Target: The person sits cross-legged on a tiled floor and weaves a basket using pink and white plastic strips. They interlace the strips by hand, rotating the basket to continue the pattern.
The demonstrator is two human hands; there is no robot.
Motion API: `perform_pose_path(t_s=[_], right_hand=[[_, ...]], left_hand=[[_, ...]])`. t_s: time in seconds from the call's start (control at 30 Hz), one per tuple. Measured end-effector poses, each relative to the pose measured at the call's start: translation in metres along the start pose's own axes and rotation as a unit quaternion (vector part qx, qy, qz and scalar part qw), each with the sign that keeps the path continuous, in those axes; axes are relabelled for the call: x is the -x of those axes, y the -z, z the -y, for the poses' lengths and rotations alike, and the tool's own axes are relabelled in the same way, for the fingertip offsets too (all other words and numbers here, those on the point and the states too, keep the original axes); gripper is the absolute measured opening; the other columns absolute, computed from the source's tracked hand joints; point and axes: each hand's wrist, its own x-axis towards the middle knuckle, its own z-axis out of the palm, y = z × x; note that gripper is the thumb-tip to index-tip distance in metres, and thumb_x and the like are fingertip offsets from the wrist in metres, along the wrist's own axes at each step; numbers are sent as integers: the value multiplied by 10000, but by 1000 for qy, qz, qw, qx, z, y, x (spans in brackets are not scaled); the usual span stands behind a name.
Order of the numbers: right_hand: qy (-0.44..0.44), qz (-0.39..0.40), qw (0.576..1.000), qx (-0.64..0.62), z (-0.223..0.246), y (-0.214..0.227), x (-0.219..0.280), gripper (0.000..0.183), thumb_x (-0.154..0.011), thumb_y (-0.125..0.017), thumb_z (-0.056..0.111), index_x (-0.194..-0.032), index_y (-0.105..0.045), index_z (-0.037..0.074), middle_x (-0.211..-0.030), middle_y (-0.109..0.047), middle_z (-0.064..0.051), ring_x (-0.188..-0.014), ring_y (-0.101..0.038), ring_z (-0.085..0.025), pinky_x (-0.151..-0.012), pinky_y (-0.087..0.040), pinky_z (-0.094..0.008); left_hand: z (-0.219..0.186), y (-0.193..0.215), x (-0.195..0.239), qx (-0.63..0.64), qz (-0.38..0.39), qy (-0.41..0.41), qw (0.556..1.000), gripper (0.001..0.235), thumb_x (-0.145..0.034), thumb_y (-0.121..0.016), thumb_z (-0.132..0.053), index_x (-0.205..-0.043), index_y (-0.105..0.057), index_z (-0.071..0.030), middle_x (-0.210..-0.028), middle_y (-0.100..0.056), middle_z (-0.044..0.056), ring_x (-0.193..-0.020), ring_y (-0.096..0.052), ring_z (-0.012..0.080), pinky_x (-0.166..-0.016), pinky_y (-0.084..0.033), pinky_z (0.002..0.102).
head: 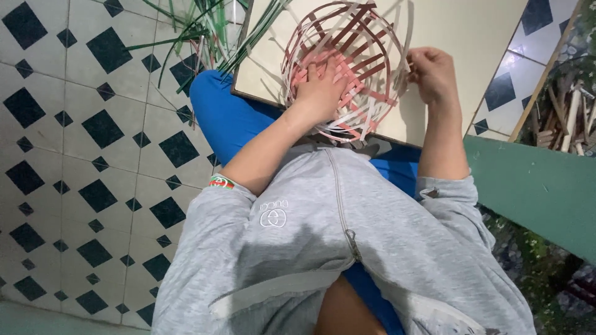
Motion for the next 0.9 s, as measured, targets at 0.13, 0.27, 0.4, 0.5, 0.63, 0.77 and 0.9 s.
perform_pose_path(t_s=[0.13, 0.27, 0.4, 0.5, 0.63, 0.77, 0.9], right_hand=[[82, 48, 993, 74, 7, 2, -33, 141, -1034, -542, 91, -975, -669, 76, -787, -604, -6, -639, -534, -84, -582, -434, -190], [232, 81, 963, 110, 20, -10, -63, 234, -921, -559, -3, -1098, -687, 84, -1002, -644, -25, -879, -584, -145, -700, -511, -282], [263, 121, 956, 56, 21, -14, -76, 175, -1007, -526, 40, -1065, -685, 86, -963, -631, -35, -886, -568, -163, -768, -497, -314], [232, 52, 971, 38, 25, -14, -66, 204, -953, -554, 34, -990, -720, 148, -880, -674, -5, -703, -568, -122, -638, -467, -255], [258, 7, 966, 3, 24, 0, -54, 180, -952, -528, 42, -1000, -690, 103, -936, -700, -14, -680, -591, -122, -555, -405, -247], [373, -33, 926, -41, 25, 22, -46, 41, -999, -643, 36, -982, -679, 43, -870, -662, -97, -656, -570, -152, -550, -430, -265], [593, -172, 786, 17, 36, 41, -35, 218, -1015, -658, -70, -836, -566, 14, -716, -547, -127, -629, -494, -227, -593, -408, -356]], left_hand=[[-7, 14, 14, -21, -13, -21, 999, 745, -902, -633, -376, -1523, -244, -246, -1585, -132, 165, -1388, -210, 513, -1001, -365, 661], [-7, 24, 30, 47, -165, -90, 981, 600, -784, -787, -326, -1269, -509, -111, -1392, -430, 189, -1268, -404, 452, -833, -527, 540], [-3, 50, 50, 135, -328, -82, 931, 452, -788, -845, -167, -1187, -657, -67, -1440, -404, 250, -1220, -546, 423, -944, -543, 529], [10, 49, 10, 154, -378, -34, 912, 355, -843, -784, -142, -1102, -615, 32, -1216, -552, 262, -798, -646, 277, -659, -604, 316], [30, 26, -56, 71, -441, -35, 894, 482, -644, -536, 229, -1063, -539, -9, -778, -581, 164, -524, -533, 365, -350, -379, 448], [30, 40, -37, 144, -389, -23, 910, 328, -747, -458, 145, -1012, -536, -32, -664, -593, 144, -498, -498, 321, -358, -304, 445], [46, 62, 24, 205, -490, -114, 840, 161, -866, -640, 10, -1002, -631, -75, -742, -645, 45, -589, -605, 165, -453, -488, 289]])
